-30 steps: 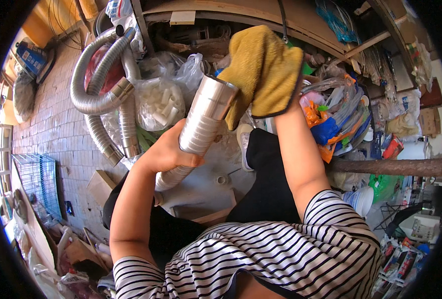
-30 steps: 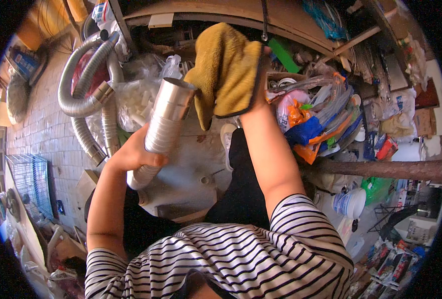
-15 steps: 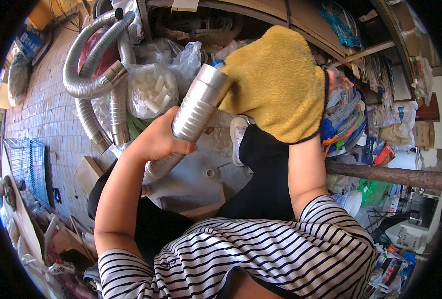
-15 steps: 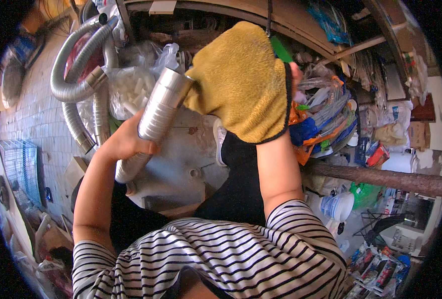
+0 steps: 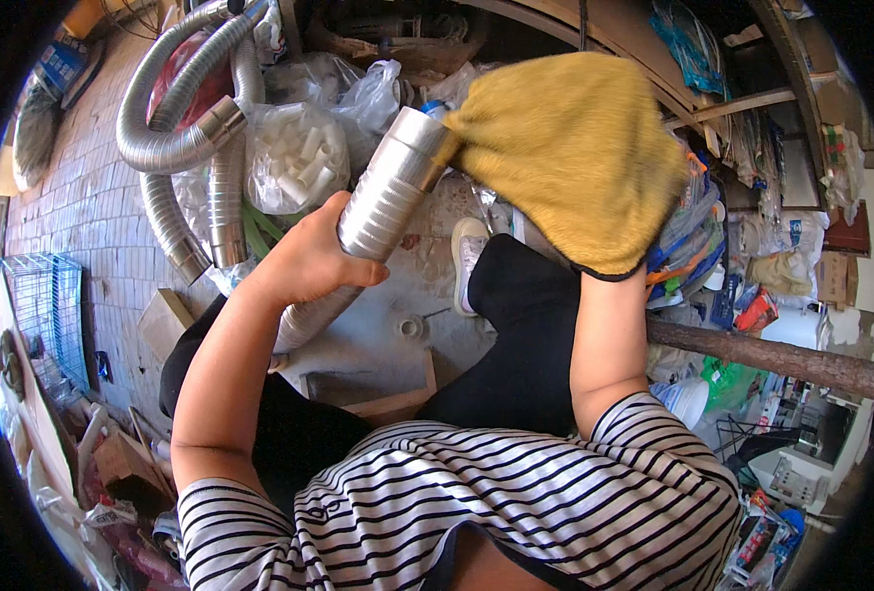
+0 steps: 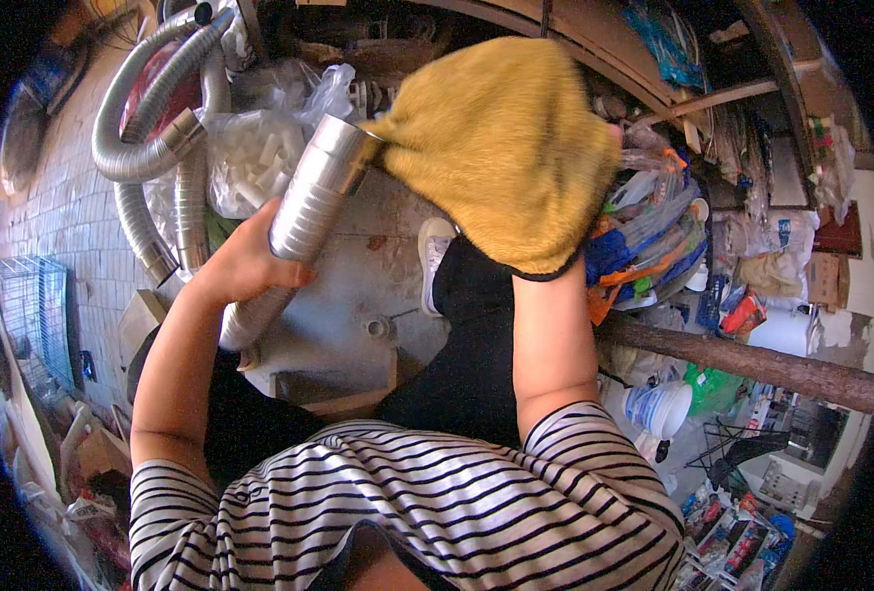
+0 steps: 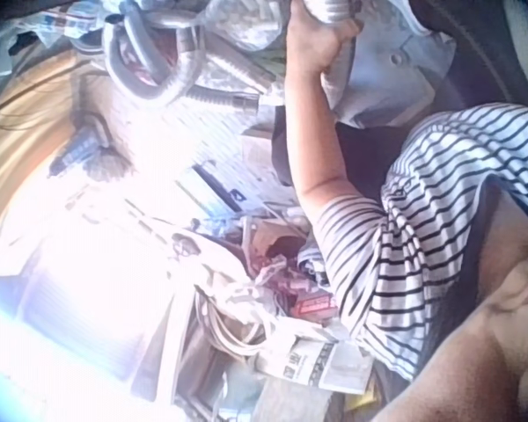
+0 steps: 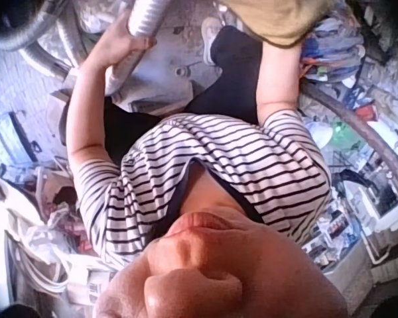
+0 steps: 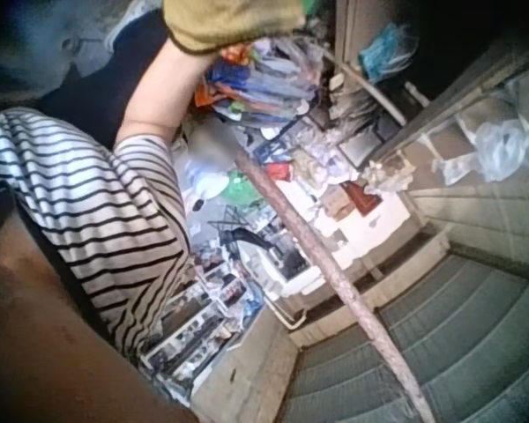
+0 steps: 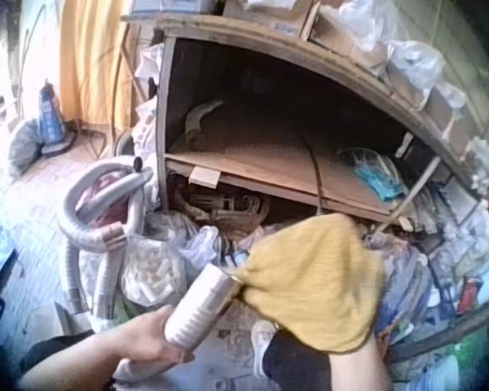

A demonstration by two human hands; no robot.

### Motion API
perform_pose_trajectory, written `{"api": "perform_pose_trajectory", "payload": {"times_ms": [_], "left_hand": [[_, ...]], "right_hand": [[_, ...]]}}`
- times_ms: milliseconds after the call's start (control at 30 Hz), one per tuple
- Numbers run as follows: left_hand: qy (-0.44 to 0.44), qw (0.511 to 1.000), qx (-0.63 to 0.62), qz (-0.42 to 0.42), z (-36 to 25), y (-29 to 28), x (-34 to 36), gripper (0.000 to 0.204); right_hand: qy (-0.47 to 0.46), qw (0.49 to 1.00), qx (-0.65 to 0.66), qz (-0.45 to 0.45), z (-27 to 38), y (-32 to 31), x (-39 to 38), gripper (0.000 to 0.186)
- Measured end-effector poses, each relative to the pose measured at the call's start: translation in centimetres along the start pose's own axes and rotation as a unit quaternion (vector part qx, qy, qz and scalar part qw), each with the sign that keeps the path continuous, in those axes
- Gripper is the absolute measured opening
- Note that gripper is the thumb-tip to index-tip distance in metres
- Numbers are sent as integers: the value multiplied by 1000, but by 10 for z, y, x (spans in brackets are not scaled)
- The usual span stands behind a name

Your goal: The person sits on the floor in a cluttered room and wipes a flexible metal pipe with a yellow cloth. They briefly stand to retrieve a grey cloth from a shelf, then sit back down to continue wiping the pipe with the grey cloth.

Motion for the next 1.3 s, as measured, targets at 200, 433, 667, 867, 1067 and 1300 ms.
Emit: {"api": "perform_pose_trajectory", "payload": {"times_ms": [200, 433, 667, 867, 1067, 1300], "left_hand": [[68, 992, -104, 34, -7, 9, -2, 70], [145, 949, -279, -29, -39, -45, -56, 80], [330, 907, -258, -37, -128, -158, -168, 90], [188, 965, -52, -175, -247, -216, -195, 87], [88, 920, 329, -193, -246, -159, -94, 77], [-7, 766, 641, -56, -166, -93, -6, 74]], "right_hand": [[61, 840, 525, -122, -13, -8, 3, 76], [139, 863, 481, -70, -24, -25, 21, 73], [206, 886, 358, -213, -31, -38, 37, 72], [140, 902, 378, -154, -30, -35, 41, 56], [106, 886, 435, -119, -7, -25, 39, 47], [80, 994, 64, -38, -15, -29, 26, 43]]}}
Point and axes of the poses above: each hand's wrist, its own x-axis towards the middle knuckle, its own y-axis out of the palm, z = x × y, the point moved 2 cm from there along x, towards the middle knuckle, and after that the axes turned 9 degrees about -y, right-handed, at the moved point
